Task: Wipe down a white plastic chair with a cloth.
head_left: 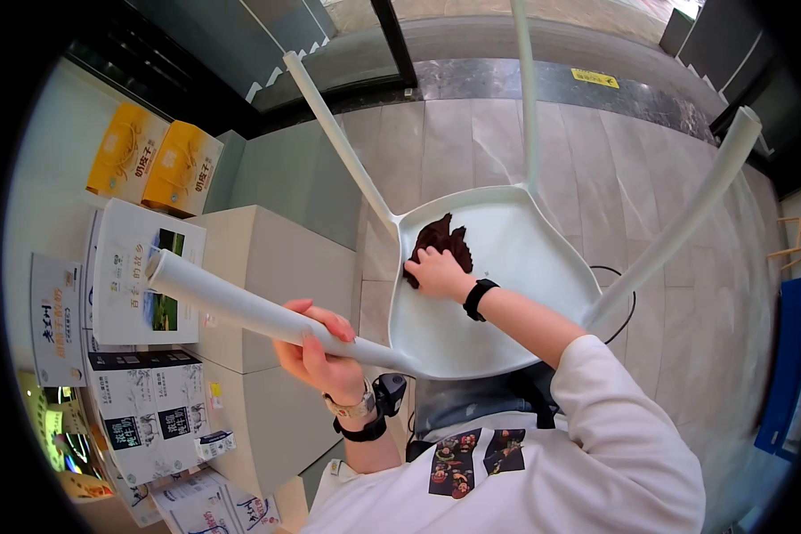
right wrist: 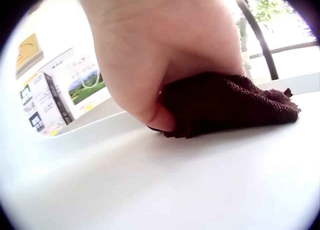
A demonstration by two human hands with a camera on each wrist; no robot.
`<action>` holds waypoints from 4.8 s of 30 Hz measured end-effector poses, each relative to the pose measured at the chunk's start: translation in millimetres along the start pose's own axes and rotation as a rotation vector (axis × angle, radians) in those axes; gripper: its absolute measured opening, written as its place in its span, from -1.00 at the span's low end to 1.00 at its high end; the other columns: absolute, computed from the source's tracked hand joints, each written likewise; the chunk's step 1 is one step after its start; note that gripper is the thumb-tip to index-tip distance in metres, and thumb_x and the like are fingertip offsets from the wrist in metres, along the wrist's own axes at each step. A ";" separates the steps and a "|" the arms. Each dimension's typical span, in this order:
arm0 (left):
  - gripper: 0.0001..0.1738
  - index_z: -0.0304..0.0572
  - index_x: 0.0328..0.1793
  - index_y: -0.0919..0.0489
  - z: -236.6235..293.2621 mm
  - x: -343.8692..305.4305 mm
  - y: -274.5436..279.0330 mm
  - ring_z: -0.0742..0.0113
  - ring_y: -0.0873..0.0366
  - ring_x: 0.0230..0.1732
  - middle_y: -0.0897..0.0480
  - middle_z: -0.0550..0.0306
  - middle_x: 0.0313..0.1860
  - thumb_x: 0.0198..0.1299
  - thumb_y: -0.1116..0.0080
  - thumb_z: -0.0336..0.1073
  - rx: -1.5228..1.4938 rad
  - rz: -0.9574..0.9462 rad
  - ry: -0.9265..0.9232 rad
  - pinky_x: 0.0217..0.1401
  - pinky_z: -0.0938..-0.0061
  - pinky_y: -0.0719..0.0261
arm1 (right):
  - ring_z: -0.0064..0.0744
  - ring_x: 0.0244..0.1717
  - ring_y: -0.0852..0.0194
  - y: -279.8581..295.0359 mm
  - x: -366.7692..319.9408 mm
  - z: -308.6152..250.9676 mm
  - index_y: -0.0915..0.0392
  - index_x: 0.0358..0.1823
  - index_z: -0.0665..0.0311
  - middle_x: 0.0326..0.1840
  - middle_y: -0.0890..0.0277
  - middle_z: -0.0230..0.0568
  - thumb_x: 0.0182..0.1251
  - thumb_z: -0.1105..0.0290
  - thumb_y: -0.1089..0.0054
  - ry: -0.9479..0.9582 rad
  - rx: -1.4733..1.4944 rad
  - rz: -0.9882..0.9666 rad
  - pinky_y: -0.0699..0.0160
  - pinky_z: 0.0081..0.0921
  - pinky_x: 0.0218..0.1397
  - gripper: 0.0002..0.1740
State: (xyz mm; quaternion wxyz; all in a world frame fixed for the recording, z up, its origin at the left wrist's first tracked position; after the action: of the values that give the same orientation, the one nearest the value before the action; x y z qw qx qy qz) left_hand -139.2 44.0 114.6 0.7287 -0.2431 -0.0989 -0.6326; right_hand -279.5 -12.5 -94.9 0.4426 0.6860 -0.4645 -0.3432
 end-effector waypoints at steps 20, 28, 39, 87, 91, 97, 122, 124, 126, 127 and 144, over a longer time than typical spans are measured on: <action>-0.72 -0.33 -0.12 -0.31 8.2 -8.3 -7.6 0.50 -0.20 -0.69 -0.33 0.16 -0.66 0.21 0.15 -0.24 0.016 -0.020 0.013 -0.65 0.62 -0.20 | 0.08 -0.06 -0.31 11.3 -44.1 66.7 -0.45 -0.03 0.05 -0.06 -0.30 0.13 0.02 0.33 -0.08 -0.335 0.221 0.122 -0.42 -0.21 -0.06 -0.61; -0.72 -0.33 -0.12 -0.33 6.1 -1.4 -10.2 0.51 -0.21 -0.68 -0.34 0.17 -0.65 0.22 0.14 -0.22 0.030 -0.032 0.032 -0.64 0.64 -0.20 | -0.11 -0.11 -0.32 20.0 -77.2 106.8 -0.36 -0.02 0.03 -0.13 -0.30 -0.08 0.13 0.37 0.03 -0.665 -0.180 0.139 -0.49 -0.30 -0.25 -0.67; -0.73 -0.31 -0.12 -0.33 5.8 -1.4 -11.6 0.51 -0.21 -0.69 -0.34 0.18 -0.66 0.22 0.15 -0.23 0.036 -0.020 0.024 -0.64 0.64 -0.19 | -0.16 -0.26 -0.41 -1.6 -70.3 -48.3 -0.46 -0.28 0.24 -0.30 -0.43 -0.07 0.04 0.37 -0.01 0.181 -0.010 0.021 -0.48 -0.35 -0.41 -0.80; -0.42 -0.23 -0.19 -0.32 8.3 -9.6 11.9 0.43 -0.26 -0.69 -0.35 0.16 -0.69 0.30 0.54 0.16 -0.140 -0.010 0.078 -0.65 0.59 -0.24 | -0.55 0.05 -0.27 119.0 -72.3 -116.0 -0.29 0.15 0.17 0.03 -0.37 -0.38 0.35 0.21 0.27 0.155 2.072 -0.090 -0.24 -0.49 0.08 -0.60; -0.46 -0.20 -0.20 -0.32 10.2 -11.1 7.4 0.44 -0.26 -0.70 -0.35 0.16 -0.69 0.31 0.51 0.12 -0.123 0.020 0.068 -0.66 0.61 -0.23 | -0.66 -0.04 -0.27 109.3 -79.6 -112.4 -0.42 0.00 0.29 -0.11 -0.42 -0.41 0.37 0.20 0.19 0.142 2.015 -0.087 -0.26 -0.60 -0.01 -0.64; -0.52 -0.24 -0.20 -0.30 13.7 -12.4 8.8 0.42 -0.27 -0.70 -0.35 0.13 -0.68 0.32 0.44 0.06 -0.082 0.013 0.038 -0.64 0.61 -0.25 | -0.69 -0.33 -0.21 87.0 -90.7 -114.4 -0.44 -0.26 0.41 -0.37 -0.38 -0.48 0.27 0.35 -0.02 0.177 1.483 -0.006 -0.25 -0.68 -0.26 -0.78; -0.48 -0.27 -0.14 -0.38 14.7 -16.8 5.7 0.10 -0.38 0.03 -0.46 -0.10 -0.10 0.33 0.46 0.04 0.233 -0.006 -0.102 0.25 0.24 -0.17 | -0.41 -0.01 -0.30 85.8 -89.1 -120.3 -0.19 0.08 0.30 -0.08 -0.33 -0.18 0.19 0.50 0.01 0.276 1.355 0.040 -0.28 -0.46 0.08 -0.59; -0.42 -0.29 -0.04 -0.39 -3.7 -28.1 16.9 0.12 -0.35 0.09 -0.46 -0.11 -0.03 0.31 0.43 0.11 0.273 -0.075 -0.044 0.24 0.25 -0.17 | -0.35 -0.05 -0.37 94.9 -88.6 -120.6 -0.21 0.04 0.29 -0.13 -0.38 -0.15 0.11 0.46 -0.08 0.245 1.329 0.007 -0.36 -0.44 -0.01 -0.56; -0.36 -0.29 0.04 -0.38 -20.2 -41.2 29.5 0.15 -0.33 0.14 -0.44 -0.10 0.04 0.29 0.41 0.17 0.304 -0.123 0.045 0.23 0.28 -0.18 | -0.31 -0.07 -0.38 91.9 -82.3 -116.7 -0.22 0.02 0.28 -0.14 -0.39 -0.12 0.06 0.45 -0.12 0.270 1.280 0.025 -0.37 -0.43 -0.03 -0.54; -0.34 -0.29 0.07 -0.37 -25.8 -47.5 34.9 0.17 -0.32 0.15 -0.42 -0.08 0.08 0.28 0.41 0.19 0.315 -0.132 0.105 0.23 0.30 -0.19 | -0.26 -0.12 -0.41 94.0 -81.4 -113.9 -0.22 0.01 0.26 -0.18 -0.40 -0.08 0.01 0.45 -0.15 0.264 1.281 0.019 -0.38 -0.43 -0.05 -0.52; -0.52 -0.10 0.21 -0.21 -96.4 -112.4 68.3 0.30 -0.29 0.18 -0.33 0.15 0.13 0.30 0.28 0.02 -0.222 -0.098 0.646 0.26 0.37 -0.23 | -0.25 -0.33 -0.44 103.7 -100.2 -114.6 -0.32 -0.20 0.26 -0.42 -0.43 -0.14 -0.09 0.35 -0.25 0.160 1.173 0.169 -0.38 -0.45 -0.23 -0.59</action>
State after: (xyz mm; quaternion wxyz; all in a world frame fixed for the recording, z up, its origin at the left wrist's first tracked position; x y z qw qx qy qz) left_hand -109.0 101.5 -34.9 0.6603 -0.1033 0.1949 -0.7179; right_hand -246.4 96.5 49.9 0.0495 0.8002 -0.5947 0.0600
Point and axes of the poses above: each hand's wrist, its own x-axis towards the middle knuckle, its own y-axis out of the back of the hand, z = x × y, the point moved 1 cm from there along x, towards the middle knuckle
